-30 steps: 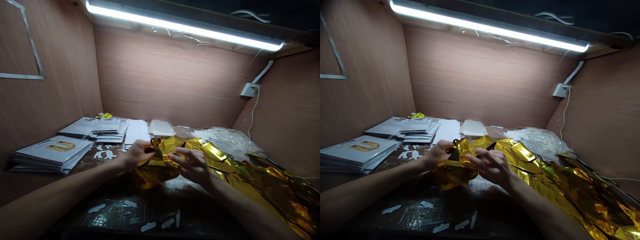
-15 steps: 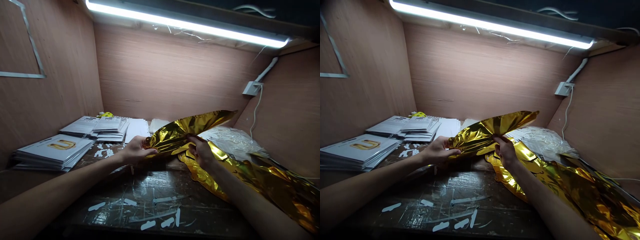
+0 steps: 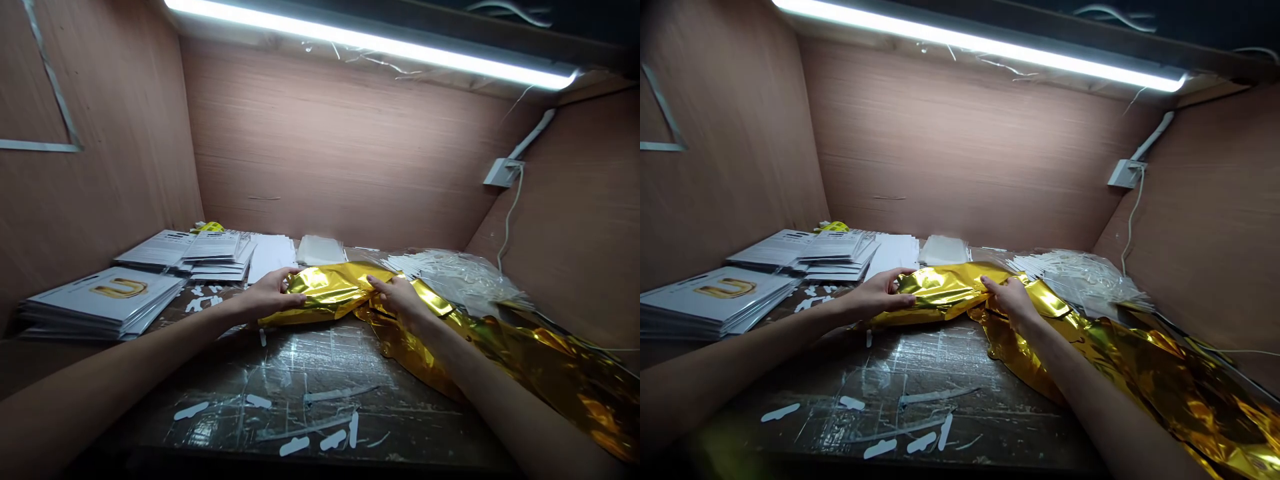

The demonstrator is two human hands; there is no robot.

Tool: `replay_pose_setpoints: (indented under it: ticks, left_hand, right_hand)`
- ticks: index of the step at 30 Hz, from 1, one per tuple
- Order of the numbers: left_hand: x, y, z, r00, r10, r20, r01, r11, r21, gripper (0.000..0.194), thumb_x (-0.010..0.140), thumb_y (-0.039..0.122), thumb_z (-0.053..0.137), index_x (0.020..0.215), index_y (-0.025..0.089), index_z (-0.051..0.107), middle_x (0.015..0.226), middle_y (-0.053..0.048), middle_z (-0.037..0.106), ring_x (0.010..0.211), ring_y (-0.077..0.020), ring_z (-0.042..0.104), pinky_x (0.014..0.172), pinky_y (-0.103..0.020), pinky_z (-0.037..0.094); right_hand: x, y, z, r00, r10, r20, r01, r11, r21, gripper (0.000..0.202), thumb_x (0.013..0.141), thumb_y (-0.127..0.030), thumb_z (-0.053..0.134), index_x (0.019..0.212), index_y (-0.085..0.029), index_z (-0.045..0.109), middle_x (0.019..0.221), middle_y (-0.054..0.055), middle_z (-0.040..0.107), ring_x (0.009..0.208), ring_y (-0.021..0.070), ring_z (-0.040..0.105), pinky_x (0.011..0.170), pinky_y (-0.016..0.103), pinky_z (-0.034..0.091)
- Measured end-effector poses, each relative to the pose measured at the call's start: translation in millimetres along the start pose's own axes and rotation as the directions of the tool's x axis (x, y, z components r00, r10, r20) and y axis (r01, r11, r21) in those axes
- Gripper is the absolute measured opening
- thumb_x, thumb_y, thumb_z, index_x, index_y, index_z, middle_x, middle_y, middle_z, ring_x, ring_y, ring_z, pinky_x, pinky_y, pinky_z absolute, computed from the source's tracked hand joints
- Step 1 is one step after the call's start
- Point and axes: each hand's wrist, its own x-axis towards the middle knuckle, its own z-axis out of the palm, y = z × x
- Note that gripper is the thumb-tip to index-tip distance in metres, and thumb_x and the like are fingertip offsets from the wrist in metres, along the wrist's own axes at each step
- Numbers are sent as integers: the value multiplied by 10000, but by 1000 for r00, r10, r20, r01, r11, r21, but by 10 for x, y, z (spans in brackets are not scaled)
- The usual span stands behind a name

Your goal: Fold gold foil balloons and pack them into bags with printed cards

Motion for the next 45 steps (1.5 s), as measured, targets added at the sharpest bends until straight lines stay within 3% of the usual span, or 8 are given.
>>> replay_pose_setpoints:
  ticks: [5, 11, 14, 16, 21, 25, 29, 45]
  left_hand:
    - [4, -71, -26, 996, -74, -48, 79, 991, 107, 871, 750, 480, 821, 1473, 147, 466, 728, 23, 587, 618, -145, 549, 548, -252, 392]
    - [-44, 10, 14, 996, -84, 19, 82, 992, 96, 917, 747, 494, 821, 1498, 138, 434, 725, 23, 569, 611, -138, 511, 554, -253, 360]
    - [-57, 30, 20, 997, -76, 30, 71, 987, 142, 919, 754, 508, 813, 1505, 142, 431, 690, 44, 514, 578, -123, 455, 531, -249, 311]
    - [-56, 19, 13, 998, -51, 26, 45, 980, 192, 899, 765, 513, 803, 1502, 146, 442, 673, 50, 486, 571, -120, 428, 527, -251, 289]
    - [-50, -13, 5, 999, -24, 38, 15, 977, 210, 880, 789, 525, 782, 1505, 151, 434, 762, 7, 571, 642, -142, 498, 578, -263, 355]
    - [-51, -31, 18, 998, -31, 50, 20, 978, 209, 885, 791, 533, 776, 1510, 160, 419, 724, 29, 542, 606, -130, 468, 554, -255, 334]
    - [-50, -35, 23, 998, -34, 53, 21, 974, 225, 895, 784, 545, 773, 1506, 150, 424, 672, 51, 487, 580, -124, 422, 525, -249, 297]
    - [-76, 108, -10, 999, -8, 38, -3, 960, 281, 902, 794, 634, 709, 1512, 148, 459, 845, -45, 633, 755, -211, 567, 652, -294, 402]
  right_hand:
    - [-2, -70, -99, 965, -256, -51, 175, 780, -601, 626, 816, -518, 698, 1321, -172, 566, 953, 75, 681, 887, 266, 660, 770, 382, 524]
    - [-80, -96, -197, 875, -468, 128, 231, 169, -958, 304, 833, -431, 661, 853, -145, 762, 1341, 236, 549, 1178, 455, 542, 891, 571, 500]
    - [-79, -136, -251, 742, -652, 155, 252, 56, -966, 292, 801, -368, 705, 930, -112, 761, 1487, 262, 447, 1379, 539, 346, 1005, 721, 389]
    - [-67, -170, -266, 656, -727, 203, 403, 109, -909, 316, 816, -346, 701, 1028, -119, 759, 1556, 228, 396, 1443, 496, 309, 1077, 729, 339]
    - [-108, -130, -132, 638, -592, 493, 768, 439, -466, 284, 919, -354, 642, 1146, -229, 757, 1298, 98, 695, 1120, 272, 691, 979, 490, 568]
    - [-213, -39, 57, 506, -485, 713, 850, 421, -316, 306, 926, -268, 643, 1214, -302, 741, 1190, 22, 760, 1105, 237, 712, 1002, 428, 562]
    - [-269, -34, 144, 435, -397, 808, 879, 380, -287, 290, 960, -264, 594, 1197, -304, 756, 1260, 21, 732, 1154, 235, 696, 1003, 401, 558]
    - [-252, -62, 82, 407, -275, 871, 852, 458, -254, 372, 928, -293, 652, 1296, -321, 699, 1420, 12, 599, 1365, 247, 547, 1186, 454, 409]
